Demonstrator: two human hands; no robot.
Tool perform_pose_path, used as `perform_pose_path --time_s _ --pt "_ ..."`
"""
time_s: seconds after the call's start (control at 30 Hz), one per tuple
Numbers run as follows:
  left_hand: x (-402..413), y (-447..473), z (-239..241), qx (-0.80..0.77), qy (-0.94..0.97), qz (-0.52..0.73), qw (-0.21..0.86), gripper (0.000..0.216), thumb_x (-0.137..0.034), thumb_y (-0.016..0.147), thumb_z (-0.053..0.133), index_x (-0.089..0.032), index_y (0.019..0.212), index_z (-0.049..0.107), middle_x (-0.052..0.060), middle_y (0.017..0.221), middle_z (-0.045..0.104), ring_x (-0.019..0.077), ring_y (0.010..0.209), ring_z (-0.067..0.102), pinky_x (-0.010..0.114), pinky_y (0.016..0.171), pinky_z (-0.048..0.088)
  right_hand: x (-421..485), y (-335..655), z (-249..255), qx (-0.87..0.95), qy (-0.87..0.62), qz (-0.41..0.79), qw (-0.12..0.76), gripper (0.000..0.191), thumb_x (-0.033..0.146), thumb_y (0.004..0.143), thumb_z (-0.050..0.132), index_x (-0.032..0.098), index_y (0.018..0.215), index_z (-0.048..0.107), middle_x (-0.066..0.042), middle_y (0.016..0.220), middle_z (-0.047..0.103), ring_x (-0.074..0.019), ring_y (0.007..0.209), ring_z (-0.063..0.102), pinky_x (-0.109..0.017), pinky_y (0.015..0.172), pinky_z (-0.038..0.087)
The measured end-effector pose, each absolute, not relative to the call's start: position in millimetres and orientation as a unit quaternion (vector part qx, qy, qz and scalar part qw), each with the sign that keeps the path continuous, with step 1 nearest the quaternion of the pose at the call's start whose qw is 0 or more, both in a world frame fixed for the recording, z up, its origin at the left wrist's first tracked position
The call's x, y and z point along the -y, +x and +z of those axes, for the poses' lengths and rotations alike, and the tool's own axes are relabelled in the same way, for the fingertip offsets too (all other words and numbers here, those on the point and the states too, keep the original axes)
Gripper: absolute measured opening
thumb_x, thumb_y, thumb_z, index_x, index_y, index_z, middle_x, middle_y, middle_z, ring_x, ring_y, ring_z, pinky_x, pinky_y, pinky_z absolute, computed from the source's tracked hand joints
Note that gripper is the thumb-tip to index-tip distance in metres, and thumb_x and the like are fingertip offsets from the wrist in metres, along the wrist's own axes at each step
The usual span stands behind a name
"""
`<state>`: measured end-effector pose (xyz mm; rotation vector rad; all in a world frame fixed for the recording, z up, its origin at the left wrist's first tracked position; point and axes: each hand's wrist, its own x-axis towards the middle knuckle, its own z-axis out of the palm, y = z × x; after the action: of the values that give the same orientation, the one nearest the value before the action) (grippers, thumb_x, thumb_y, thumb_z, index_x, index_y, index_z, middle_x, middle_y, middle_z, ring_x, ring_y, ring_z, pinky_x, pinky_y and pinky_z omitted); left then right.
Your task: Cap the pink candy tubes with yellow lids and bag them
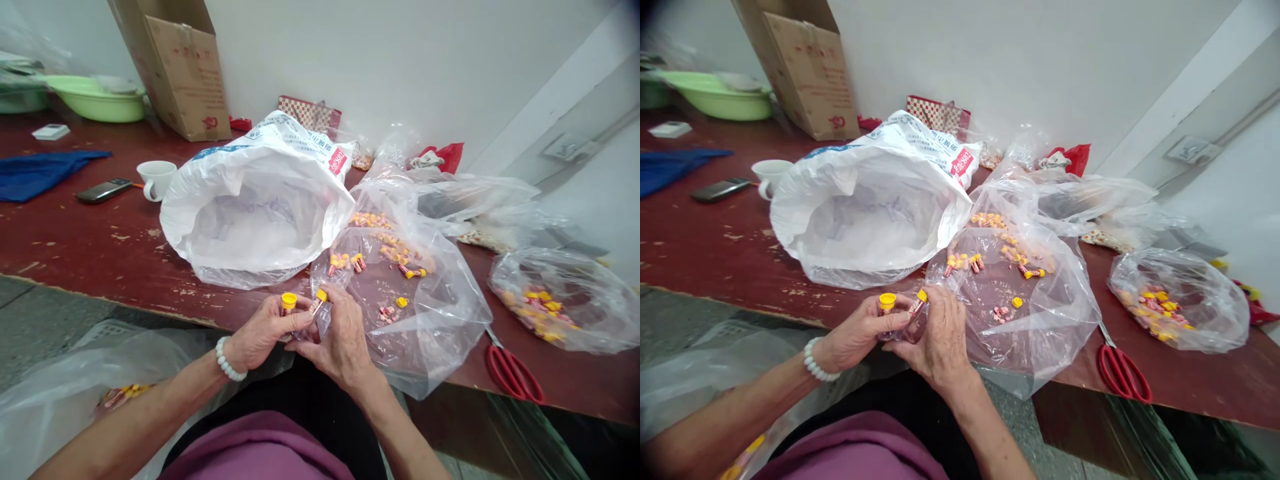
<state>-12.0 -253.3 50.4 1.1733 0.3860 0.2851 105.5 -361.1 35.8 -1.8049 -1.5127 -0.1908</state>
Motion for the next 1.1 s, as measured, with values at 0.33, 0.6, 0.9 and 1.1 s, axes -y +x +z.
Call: perform_pose_path --time_s 0.33,0.6,0.9,1.1 --pt "261.4 -10.5 39.6 -0.183 0.415 0.122 0.883 0.016 -0.024 0.073 0.069 -0.012 0.081 0.062 0.003 0.068 0.059 0.0128 0.063 0.056 0.025 0.064 0.045 356.2 95.6 31.2 0.557 -0.693 -0.049 0.456 0.058 0.035 0.058 0.075 0.023 0.107 0.047 -0.007 0.101 0.060 -0.0241 0.093 0.058 -0.038 0.081 0.047" --pt "251.2 -26.3 39.0 -0.205 0.492 0.190 0.825 0.039 -0.026 0.078 0.064 -0.020 0.116 0.055 0.000 0.070 0.058 0.0119 0.064 0.056 0.024 0.063 0.047 344.3 98.1 25.2 0.620 -0.672 0.032 0.405 0.086 0.049 0.062 0.076 0.021 0.133 0.035 -0.013 0.131 0.048 -0.0287 0.120 0.046 -0.044 0.099 0.040" --pt "236.9 -208.9 -34.4 -0.524 0.390 0.164 0.739 0.045 -0.026 0.068 0.073 -0.018 0.110 0.056 -0.001 0.067 0.061 0.0139 0.058 0.061 0.023 0.054 0.048 372.4 165.4 -9.6 0.493 -0.791 -0.028 0.361 0.051 0.046 0.078 0.060 0.018 0.120 0.056 -0.013 0.112 0.059 -0.0224 0.087 0.060 -0.043 0.080 0.050" --pt "231.1 -272.7 -117.9 -0.728 0.205 0.207 0.620 0.030 -0.027 0.072 0.070 -0.012 0.096 0.059 -0.002 0.063 0.060 0.0103 0.048 0.055 0.022 0.047 0.046 366.3 162.9 -25.7 0.547 -0.784 -0.069 0.285 0.042 0.046 0.083 0.050 0.014 0.108 0.063 -0.014 0.103 0.065 -0.0274 0.098 0.058 -0.043 0.087 0.047"
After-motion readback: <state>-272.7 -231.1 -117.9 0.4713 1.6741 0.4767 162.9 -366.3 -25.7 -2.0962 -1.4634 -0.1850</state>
